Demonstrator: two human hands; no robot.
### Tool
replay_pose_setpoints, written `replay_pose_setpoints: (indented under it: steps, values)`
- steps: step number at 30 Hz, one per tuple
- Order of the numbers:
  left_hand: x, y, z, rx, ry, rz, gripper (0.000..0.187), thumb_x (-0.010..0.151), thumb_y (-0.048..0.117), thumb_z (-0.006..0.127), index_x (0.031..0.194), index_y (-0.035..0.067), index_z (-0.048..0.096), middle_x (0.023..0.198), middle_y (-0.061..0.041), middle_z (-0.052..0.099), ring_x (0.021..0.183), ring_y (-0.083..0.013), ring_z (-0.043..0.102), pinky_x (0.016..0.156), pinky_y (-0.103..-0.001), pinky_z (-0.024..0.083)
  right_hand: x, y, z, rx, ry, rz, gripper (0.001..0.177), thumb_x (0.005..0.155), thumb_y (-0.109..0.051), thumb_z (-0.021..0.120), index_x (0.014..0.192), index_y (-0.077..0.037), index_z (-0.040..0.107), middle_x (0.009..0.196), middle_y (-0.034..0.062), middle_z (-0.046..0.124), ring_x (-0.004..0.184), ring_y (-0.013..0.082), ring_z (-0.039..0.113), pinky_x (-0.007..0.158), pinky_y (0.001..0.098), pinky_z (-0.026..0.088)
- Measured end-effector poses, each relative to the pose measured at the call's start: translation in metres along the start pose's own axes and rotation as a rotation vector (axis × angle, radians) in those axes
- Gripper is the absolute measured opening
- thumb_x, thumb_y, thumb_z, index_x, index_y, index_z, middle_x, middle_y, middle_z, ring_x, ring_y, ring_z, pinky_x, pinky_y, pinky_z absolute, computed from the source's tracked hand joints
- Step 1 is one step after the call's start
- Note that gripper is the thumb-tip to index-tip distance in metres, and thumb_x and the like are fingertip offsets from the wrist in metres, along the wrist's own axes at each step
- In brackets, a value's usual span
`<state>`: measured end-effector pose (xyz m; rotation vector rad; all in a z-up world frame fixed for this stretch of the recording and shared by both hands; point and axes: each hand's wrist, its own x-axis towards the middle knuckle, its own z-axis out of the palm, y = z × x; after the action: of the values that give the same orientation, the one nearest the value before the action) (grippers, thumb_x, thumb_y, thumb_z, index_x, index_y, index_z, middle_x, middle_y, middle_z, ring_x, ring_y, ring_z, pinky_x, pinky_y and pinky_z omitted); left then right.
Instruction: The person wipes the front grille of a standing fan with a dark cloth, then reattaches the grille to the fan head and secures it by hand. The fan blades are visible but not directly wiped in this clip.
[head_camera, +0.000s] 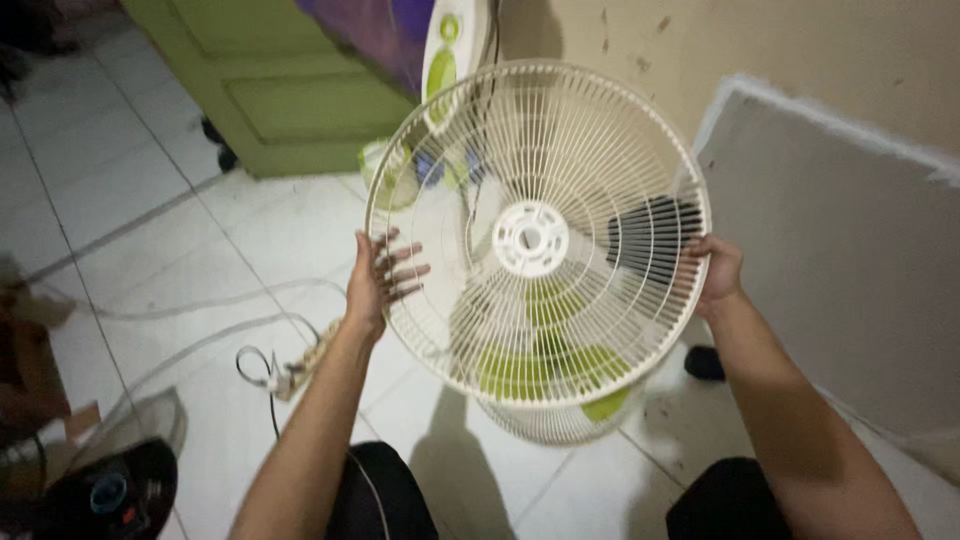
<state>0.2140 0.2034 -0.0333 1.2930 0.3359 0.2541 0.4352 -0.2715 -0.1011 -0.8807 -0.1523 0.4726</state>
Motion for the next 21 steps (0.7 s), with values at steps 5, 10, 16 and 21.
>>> replay_pose_setpoints:
  steps: [5,10,16,21]
  values:
    - [-0.016,0.007,0.006,-0.127,-0.069,-0.101,0.088,0.091,0.078,0.023,0.15,0.017,0.044,0.127,-0.019,0.069,0.11,-0.0332,0.072,0.09,-0.05,0.061,-0.016,-0.007,0.011,0.035,-0.019,-0.079,0.017,0.079,-0.017,0.049,0.067,-0.021,0.037,0.058,-0.0079,0.03,0.041,0.0047,0.026,0.033,0.0203,0.024]
    - [-0.02,0.017,0.029,-0.066,-0.078,-0.072,0.091,0.088,0.08,0.024,0.149,0.016,0.046,0.126,-0.022,0.07,0.108,-0.036,0.073,0.09,-0.05,0.061,-0.041,-0.022,0.004,0.004,0.038,-0.062,0.016,0.077,-0.018,0.048,0.065,-0.021,0.038,0.055,-0.0085,0.03,0.039,0.0056,0.026,0.031,0.0223,0.026]
    - [0.008,0.02,0.034,-0.091,-0.095,0.008,0.091,0.09,0.08,0.025,0.149,0.013,0.045,0.125,-0.024,0.07,0.106,-0.0356,0.073,0.09,-0.047,0.06,-0.022,-0.035,0.017,0.012,0.038,-0.1,0.017,0.085,-0.026,0.051,0.083,-0.011,0.058,0.065,0.0006,0.052,0.051,0.0136,0.051,0.046,0.0298,0.048]
    - [0.057,0.02,0.025,-0.076,-0.098,0.134,0.088,0.094,0.076,0.024,0.149,0.01,0.044,0.124,-0.024,0.07,0.106,-0.0345,0.074,0.091,-0.045,0.061,0.034,-0.031,0.018,0.073,0.061,-0.171,0.029,0.089,-0.021,0.052,0.106,-0.001,0.063,0.092,0.0114,0.07,0.077,0.0222,0.069,0.072,0.036,0.062]
